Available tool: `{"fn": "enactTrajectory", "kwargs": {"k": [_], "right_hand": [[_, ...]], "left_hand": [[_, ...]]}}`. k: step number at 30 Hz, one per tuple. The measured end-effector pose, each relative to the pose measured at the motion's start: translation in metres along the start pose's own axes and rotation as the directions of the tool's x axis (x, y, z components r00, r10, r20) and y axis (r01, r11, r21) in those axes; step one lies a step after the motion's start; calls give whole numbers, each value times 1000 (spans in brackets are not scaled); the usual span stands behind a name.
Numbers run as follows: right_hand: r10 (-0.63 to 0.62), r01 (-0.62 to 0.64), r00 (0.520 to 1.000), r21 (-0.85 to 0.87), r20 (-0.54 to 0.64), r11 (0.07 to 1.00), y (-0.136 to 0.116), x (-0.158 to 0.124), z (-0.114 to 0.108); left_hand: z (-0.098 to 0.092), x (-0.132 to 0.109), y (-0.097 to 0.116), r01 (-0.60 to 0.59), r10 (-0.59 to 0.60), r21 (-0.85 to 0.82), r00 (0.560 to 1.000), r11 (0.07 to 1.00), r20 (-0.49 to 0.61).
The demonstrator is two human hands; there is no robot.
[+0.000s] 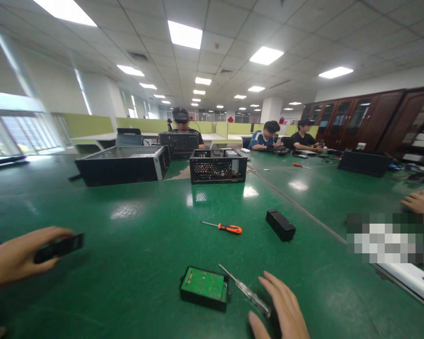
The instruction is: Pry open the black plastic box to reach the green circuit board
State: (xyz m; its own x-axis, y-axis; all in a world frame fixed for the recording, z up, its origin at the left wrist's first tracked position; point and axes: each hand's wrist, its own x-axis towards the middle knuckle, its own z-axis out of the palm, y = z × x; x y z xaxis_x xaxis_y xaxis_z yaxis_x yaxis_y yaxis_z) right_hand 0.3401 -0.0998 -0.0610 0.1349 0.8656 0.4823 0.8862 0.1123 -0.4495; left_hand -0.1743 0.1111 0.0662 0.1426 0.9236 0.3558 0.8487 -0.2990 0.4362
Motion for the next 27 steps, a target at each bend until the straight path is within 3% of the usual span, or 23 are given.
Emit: {"fn": "enactTrajectory", "kwargs": {"k": [2,4,7,10,13,17,20,23,27], "right_hand": [[61,-58,998,155,-16,986,-27,21,-11],[130,-175,980,351,148,920,-59,51,-19],[101,-333,917,602,386,725,-96,94,-16],[41,-419,876,715,481,560,-107,118,-1],[27,-456,856,728,517,512,-99,120,9],[73,-487,851,729,521,480,-86,114,7],[93,-483,858,733,505,479,-82,114,4],[84,-472,864,739,497,481,-82,115,4],[59,-465,865,752,499,467,-82,113,4]], "left_hand": [[9,5,48,-132,128,45,988,990,82],[26,1,107,-332,333,-27,937,943,108],[59,-15,189,-542,565,-180,817,821,117],[89,-29,234,-628,672,-269,731,730,118],[110,-36,239,-647,702,-331,709,687,72],[122,-39,218,-555,595,-364,804,748,-5],[122,-38,206,-377,458,-411,881,830,116],[121,-38,204,-211,366,-498,900,841,238],[122,-40,209,-145,314,-568,926,810,211]]}}
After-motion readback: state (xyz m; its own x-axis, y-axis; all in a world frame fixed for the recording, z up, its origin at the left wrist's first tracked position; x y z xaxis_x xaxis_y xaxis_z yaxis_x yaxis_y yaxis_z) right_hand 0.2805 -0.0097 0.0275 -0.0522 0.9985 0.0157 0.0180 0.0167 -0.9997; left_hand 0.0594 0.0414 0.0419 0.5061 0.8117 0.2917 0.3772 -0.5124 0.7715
